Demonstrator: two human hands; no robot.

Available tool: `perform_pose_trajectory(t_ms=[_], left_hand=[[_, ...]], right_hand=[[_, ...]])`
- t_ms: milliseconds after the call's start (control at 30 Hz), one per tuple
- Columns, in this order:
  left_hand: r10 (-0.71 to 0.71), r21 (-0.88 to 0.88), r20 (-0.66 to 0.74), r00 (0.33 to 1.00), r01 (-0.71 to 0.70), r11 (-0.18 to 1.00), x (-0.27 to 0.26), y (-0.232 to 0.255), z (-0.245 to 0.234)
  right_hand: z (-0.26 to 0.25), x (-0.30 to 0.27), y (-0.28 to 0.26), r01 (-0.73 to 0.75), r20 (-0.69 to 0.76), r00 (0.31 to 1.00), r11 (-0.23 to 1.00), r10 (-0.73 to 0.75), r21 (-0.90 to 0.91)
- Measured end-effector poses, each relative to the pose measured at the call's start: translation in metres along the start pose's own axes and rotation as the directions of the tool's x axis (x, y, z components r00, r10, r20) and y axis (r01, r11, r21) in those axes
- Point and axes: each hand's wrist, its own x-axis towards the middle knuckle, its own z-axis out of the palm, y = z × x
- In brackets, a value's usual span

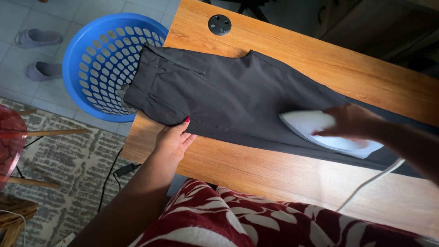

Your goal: Ironing a pair of black trousers on a wooden table.

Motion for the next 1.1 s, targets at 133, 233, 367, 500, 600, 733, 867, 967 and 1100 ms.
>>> perform_pose_trajectory(t_ms=[133,233,367,500,600,733,867,967,1100], left_hand=[[-0.002,-0.02,0.006,1.0,0.002,1.0,0.002,-0.001,-0.003],[0.003,-0.006,0.014,1.0,-0.003,1.0,-0.003,-0.001,-0.002],[-0.032,-0.009,-0.003,0.999,0.032,0.999,0.003,-0.001,-0.004],[-0.019,-0.006,0.034,0.999,0.019,1.0,-0.001,-0.004,-0.014],[-0.05,0.023,-0.075,0.996,0.052,0.998,-0.021,-0.005,-0.004],[-0.145,0.13,0.082,0.986,0.134,0.983,-0.043,-0.016,0.004],[-0.202,0.165,0.064,0.977,0.189,0.968,-0.042,-0.024,0.016],[-0.154,0.178,0.022,0.988,0.148,0.973,-0.029,-0.035,0.01],[-0.185,0.418,0.024,0.982,0.158,0.895,-0.047,-0.02,0.014]], right_hand=[[0.012,-0.008,0.024,0.041,0.078,0.997,0.978,-0.025,-0.205],[0.015,-0.016,0.023,-0.004,0.085,0.996,0.988,0.017,-0.157],[0.012,-0.022,0.0,0.111,0.079,0.992,0.969,-0.096,-0.221],[0.009,-0.001,-0.024,0.09,0.02,0.996,0.984,-0.088,-0.154],[-0.01,0.012,-0.04,-0.072,-0.041,0.996,0.994,0.076,0.088],[-0.018,0.009,-0.069,0.041,-0.091,0.995,0.997,-0.036,0.058],[-0.013,0.001,-0.09,0.268,-0.13,0.95,0.955,-0.284,-0.126],[-0.031,-0.01,-0.11,0.084,-0.103,0.991,0.996,-0.081,0.028],[-0.033,-0.018,-0.122,0.069,-0.06,0.996,0.997,-0.068,0.028]])
